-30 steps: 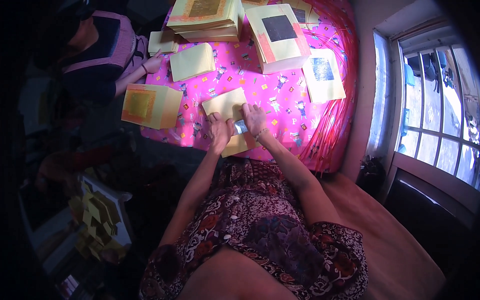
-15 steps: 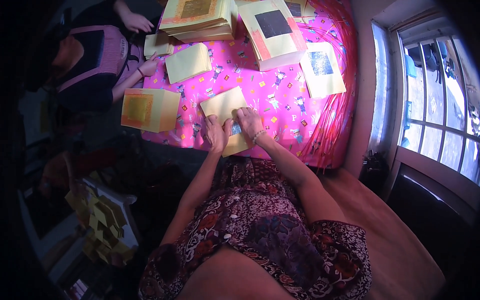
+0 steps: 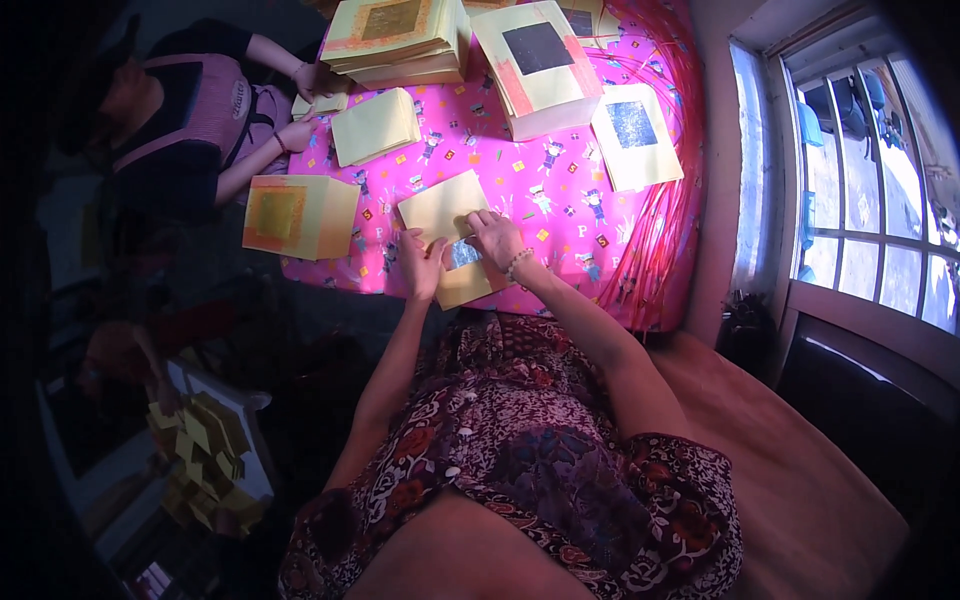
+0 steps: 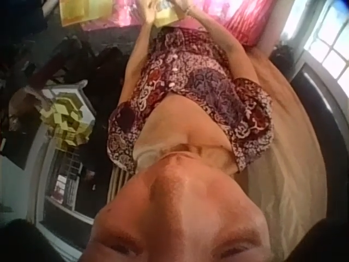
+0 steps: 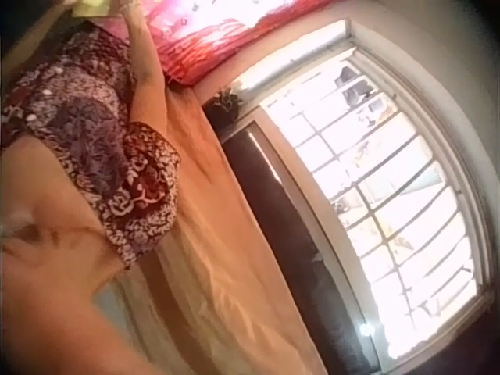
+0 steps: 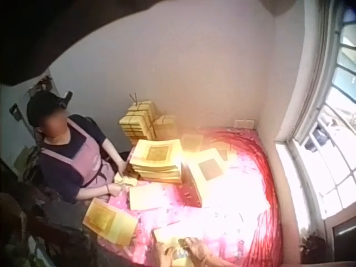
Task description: The person is counting, stacking, and tying bundles of joss paper with red string.
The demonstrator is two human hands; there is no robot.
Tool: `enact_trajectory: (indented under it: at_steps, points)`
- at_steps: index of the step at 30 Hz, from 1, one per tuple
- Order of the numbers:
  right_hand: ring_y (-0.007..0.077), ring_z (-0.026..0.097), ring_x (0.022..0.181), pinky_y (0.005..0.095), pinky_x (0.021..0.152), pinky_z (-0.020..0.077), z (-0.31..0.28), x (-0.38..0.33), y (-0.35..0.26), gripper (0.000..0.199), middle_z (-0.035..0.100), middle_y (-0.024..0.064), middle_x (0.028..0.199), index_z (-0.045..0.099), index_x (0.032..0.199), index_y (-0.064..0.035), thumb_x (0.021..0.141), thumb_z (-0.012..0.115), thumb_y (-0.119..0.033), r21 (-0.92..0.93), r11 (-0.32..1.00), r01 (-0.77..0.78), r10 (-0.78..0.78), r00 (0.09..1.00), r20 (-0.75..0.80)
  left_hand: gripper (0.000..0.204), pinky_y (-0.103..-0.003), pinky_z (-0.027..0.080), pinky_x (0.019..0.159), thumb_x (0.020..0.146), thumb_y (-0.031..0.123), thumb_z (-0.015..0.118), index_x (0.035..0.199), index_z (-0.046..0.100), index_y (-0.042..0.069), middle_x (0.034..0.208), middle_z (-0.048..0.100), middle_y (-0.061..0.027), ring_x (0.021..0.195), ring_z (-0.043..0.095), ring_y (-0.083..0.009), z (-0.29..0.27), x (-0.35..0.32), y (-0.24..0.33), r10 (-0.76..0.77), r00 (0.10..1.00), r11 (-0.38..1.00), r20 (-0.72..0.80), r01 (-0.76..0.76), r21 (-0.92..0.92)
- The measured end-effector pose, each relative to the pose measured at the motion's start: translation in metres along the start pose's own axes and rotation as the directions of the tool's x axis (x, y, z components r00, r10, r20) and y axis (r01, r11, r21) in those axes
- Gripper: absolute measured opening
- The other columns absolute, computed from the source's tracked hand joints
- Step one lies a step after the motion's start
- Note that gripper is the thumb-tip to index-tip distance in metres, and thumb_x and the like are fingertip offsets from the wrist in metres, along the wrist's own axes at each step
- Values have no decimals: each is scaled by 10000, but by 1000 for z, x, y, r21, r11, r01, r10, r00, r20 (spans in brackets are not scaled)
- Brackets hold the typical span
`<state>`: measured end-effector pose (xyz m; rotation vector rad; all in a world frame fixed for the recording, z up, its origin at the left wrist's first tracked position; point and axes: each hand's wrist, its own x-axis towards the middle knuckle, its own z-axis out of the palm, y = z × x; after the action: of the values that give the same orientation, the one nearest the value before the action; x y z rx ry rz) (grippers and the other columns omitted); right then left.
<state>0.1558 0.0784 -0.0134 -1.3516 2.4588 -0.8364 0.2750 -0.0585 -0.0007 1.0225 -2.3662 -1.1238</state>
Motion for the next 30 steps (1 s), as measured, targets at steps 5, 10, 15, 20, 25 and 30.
enact_trajectory:
  at_steps: [5, 10, 15, 20, 25, 30]
  points:
    - [225, 516, 906, 351, 751, 428, -8, 4, -3, 201, 493, 50, 947, 518, 963, -126, 801, 556, -239, -365, 915, 170, -205, 977, -59, 432, -336, 469, 508, 781, 283, 725, 1019, 460, 38, 774, 569, -91, 573, 563, -204, 8, -11, -38, -392, 913, 886, -107, 344, -310]
    - [207, 494, 879, 332, 746, 406, -13, 10, 1, 192, 479, 46, 917, 533, 927, -122, 799, 561, -263, -448, 836, 317, -340, 940, 30, 485, -304, 511, 424, 822, 353, 676, 1015, 393, 10, 770, 595, -160, 473, 603, -206, 8, 0, -53, -568, 796, 680, 208, 597, -427]
    - [203, 487, 917, 335, 783, 412, -12, 11, 13, 251, 473, 38, 942, 546, 963, -139, 742, 589, -250, -407, 841, 358, -391, 920, 2, 449, -308, 506, 413, 829, 321, 667, 1020, 397, 18, 784, 595, -140, 482, 601, -203, 16, 4, -47, -566, 812, 738, 142, 575, -352]
    - [206, 485, 941, 350, 796, 430, -15, 11, 13, 321, 472, 33, 954, 548, 1000, -166, 711, 627, -282, -326, 874, 360, -384, 923, -10, 391, -283, 515, 468, 829, 257, 672, 1027, 405, 52, 837, 574, -85, 565, 589, -165, 20, 2, -54, -564, 817, 668, 121, 538, -514]
    - [246, 492, 947, 356, 815, 457, -10, 15, 8, 281, 507, 74, 961, 587, 1007, -123, 794, 654, -293, -199, 942, 272, -290, 955, -66, 416, -270, 508, 679, 821, 170, 696, 1102, 409, 62, 936, 560, -54, 819, 585, -146, 21, 4, -57, -586, 807, 495, 68, 423, -759]
    - [239, 558, 889, 333, 754, 499, -18, 6, 1, 140, 512, 142, 987, 622, 969, -70, 849, 621, -141, 640, 738, -212, 463, 850, -252, 322, -279, 482, 764, 873, 140, 633, 1154, 506, 49, 1037, 568, -54, 874, 574, -140, -3, 14, -10, -353, 863, 318, 363, 475, -820]
